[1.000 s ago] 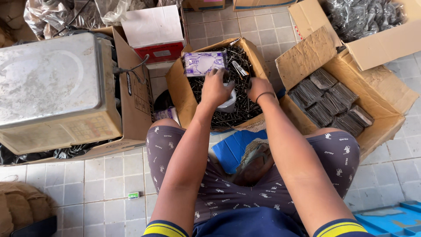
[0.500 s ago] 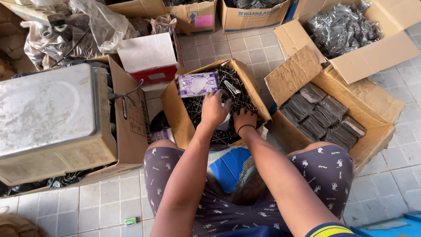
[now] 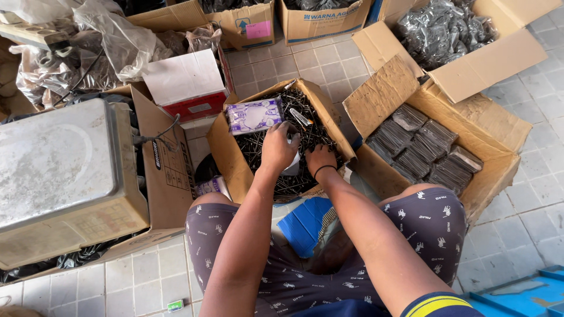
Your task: The person sorts metal hardware items by hand from a large box into smaller plastic bags and weighs one bag on a digital scale.
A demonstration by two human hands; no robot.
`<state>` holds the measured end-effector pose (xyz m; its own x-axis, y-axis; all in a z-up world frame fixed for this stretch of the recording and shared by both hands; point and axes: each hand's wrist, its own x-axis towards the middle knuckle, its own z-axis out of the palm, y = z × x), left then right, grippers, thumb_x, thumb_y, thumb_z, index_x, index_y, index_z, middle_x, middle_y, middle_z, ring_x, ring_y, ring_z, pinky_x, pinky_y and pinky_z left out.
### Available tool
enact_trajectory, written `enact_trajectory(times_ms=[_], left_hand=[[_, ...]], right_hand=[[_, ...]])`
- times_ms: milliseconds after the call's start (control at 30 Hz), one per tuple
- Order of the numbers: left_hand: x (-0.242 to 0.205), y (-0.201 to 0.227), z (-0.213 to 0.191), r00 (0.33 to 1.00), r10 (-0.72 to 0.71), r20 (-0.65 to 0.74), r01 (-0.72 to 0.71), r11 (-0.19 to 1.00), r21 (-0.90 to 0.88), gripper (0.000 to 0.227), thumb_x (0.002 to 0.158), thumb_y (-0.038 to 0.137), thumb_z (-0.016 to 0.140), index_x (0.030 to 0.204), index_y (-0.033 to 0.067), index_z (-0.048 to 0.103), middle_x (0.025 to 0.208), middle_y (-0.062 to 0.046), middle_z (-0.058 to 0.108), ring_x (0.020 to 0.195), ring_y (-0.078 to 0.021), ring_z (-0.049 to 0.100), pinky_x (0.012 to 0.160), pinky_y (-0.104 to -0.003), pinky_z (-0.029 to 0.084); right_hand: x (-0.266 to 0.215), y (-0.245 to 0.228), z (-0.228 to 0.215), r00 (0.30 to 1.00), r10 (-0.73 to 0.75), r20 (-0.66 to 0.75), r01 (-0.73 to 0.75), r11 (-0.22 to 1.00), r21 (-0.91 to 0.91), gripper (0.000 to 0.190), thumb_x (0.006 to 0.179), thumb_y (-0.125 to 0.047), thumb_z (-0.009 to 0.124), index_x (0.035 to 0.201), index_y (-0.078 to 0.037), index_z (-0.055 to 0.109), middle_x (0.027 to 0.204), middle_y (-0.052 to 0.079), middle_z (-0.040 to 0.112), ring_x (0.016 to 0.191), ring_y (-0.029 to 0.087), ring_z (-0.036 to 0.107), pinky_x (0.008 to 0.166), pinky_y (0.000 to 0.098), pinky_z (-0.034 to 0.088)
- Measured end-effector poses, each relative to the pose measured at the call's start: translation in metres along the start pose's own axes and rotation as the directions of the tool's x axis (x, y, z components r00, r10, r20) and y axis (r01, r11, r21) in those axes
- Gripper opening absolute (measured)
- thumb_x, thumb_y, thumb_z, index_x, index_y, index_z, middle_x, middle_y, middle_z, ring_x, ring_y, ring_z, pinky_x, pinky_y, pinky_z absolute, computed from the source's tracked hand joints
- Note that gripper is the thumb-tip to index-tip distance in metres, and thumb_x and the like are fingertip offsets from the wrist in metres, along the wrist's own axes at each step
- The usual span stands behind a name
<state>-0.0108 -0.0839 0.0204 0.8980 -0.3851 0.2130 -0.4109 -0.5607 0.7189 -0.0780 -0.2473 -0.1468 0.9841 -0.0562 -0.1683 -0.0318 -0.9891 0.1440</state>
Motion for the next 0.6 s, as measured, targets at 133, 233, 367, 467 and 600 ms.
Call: enact_trajectory(times_ms=[133,233,367,467,600], left_hand=[[0.0,0.008,-0.004,1.0,0.013,0.003,-0.013,1.0,-0.011,0.015,0.096,0.025,0.082,0.107,0.016,0.078,0.105,-0.018,0.074,0.109,-0.0462,0.074,0.098,-0.056,0.062],[-0.006,0.009,-0.007,0.999,-0.013,0.032,0.015,0.998,-0.057,0.014,0.099,0.023,0.079,0.11,0.0137,0.079,0.108,-0.019,0.074,0.114,-0.0477,0.074,0.102,-0.056,0.062],[0.003,0.004,0.0,1.0,-0.006,0.011,0.006,1.0,-0.029,0.017,0.098,0.025,0.081,0.111,0.0137,0.079,0.111,-0.019,0.075,0.118,-0.0482,0.075,0.104,-0.057,0.062],[0.008,0.005,0.001,1.0,-0.019,-0.001,0.019,1.0,-0.014,0.02,0.097,0.029,0.082,0.111,0.0143,0.08,0.112,-0.02,0.076,0.121,-0.0478,0.075,0.106,-0.057,0.062],[0.007,0.015,-0.009,1.0,-0.024,-0.011,0.023,0.993,-0.112,0.012,0.098,0.021,0.079,0.108,0.0138,0.079,0.102,-0.018,0.075,0.108,-0.0485,0.076,0.096,-0.058,0.063]], right_hand=[[0.002,0.015,-0.008,0.999,-0.033,-0.042,0.036,0.997,0.075,0.031,0.118,-0.015,0.056,0.145,-0.014,0.07,0.13,0.036,0.07,0.117,0.046,0.072,0.077,0.0504,0.065],[0.0,0.021,-0.006,0.992,-0.127,-0.001,0.127,0.987,0.103,0.031,0.117,-0.012,0.057,0.144,-0.015,0.073,0.125,0.037,0.07,0.119,0.052,0.07,0.082,0.0559,0.066],[0.005,0.025,-0.026,0.958,-0.28,0.062,0.274,0.957,0.095,0.033,0.116,-0.009,0.055,0.138,-0.015,0.079,0.121,0.03,0.076,0.118,0.044,0.074,0.085,0.0527,0.068],[0.003,0.025,-0.044,0.944,-0.318,0.088,0.307,0.944,0.12,0.034,0.116,-0.01,0.055,0.136,-0.014,0.081,0.117,0.028,0.078,0.114,0.042,0.075,0.086,0.0519,0.07],[-0.004,0.031,-0.107,0.925,-0.295,0.241,0.226,0.934,0.276,0.039,0.113,-0.007,0.056,0.144,-0.007,0.078,0.126,0.03,0.08,0.115,0.045,0.078,0.096,0.0561,0.07]])
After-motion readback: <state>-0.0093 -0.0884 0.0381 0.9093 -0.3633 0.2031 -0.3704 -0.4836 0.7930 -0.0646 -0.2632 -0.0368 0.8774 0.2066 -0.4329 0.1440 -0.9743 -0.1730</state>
